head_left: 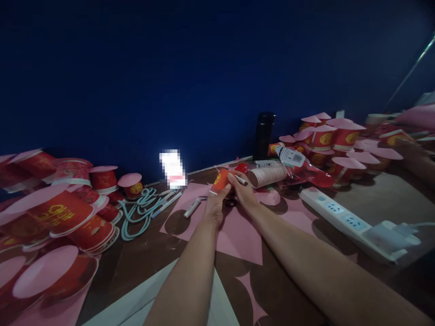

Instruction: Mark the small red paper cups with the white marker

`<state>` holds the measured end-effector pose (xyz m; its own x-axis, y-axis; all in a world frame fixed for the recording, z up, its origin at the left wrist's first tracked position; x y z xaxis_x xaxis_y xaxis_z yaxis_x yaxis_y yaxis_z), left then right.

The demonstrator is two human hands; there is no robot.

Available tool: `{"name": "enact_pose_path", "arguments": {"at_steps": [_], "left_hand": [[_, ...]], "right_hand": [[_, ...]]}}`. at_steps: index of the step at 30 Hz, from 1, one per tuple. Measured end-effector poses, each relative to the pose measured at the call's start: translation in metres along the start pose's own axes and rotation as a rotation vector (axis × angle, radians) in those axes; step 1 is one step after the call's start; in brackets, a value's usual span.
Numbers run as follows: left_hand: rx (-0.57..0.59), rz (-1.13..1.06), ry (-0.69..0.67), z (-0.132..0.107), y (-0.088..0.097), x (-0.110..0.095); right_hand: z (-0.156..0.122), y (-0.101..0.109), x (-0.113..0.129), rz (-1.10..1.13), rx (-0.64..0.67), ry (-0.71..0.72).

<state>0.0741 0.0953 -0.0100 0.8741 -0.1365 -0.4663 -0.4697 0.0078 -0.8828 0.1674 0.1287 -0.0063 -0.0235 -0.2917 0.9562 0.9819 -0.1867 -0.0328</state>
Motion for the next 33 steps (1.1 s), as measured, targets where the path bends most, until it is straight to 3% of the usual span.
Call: {"name": "enact_pose_path", "arguments": {"at_steps": [2,6,10,20,33], "left_hand": [[-0.034,-0.005,-0.059,0.002,0.002,-0.002],[-0.152,-0.132,-0.162,0.010,0.012,-0.016],[-0.140,-0.208,-0.190,0.015,0.018,-0.023],[-0.141,-0.209,-0.128,0.014,0.023,-0.020],[-0.159,-0.134,-0.134,0.011,0.017,-0.019]], "right_hand": [[-0.002,0.002,0.005,-0.120,-0.032,0.077],[-0.014,0.003,0.028,-0.440,-0.124,0.416],[-0.026,-0.002,0.042,-0.576,-0.096,0.641],[-0.036,-0.011,0.049,-0.577,0.025,0.766],[-0.034,-0.010,0.045,-0.626,0.022,0.733]]}}
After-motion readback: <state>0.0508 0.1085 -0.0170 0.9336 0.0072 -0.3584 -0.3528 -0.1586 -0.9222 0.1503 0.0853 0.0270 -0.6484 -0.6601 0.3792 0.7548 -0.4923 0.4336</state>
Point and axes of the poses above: each hand's wrist, its own z-axis towards the middle knuckle, its own y-axis out of the back of the hand, x = y × z, the point moved 4 cm from there along z, towards the middle knuckle, and after that the axes turned 13 degrees about -z, right-handed, at the moved point
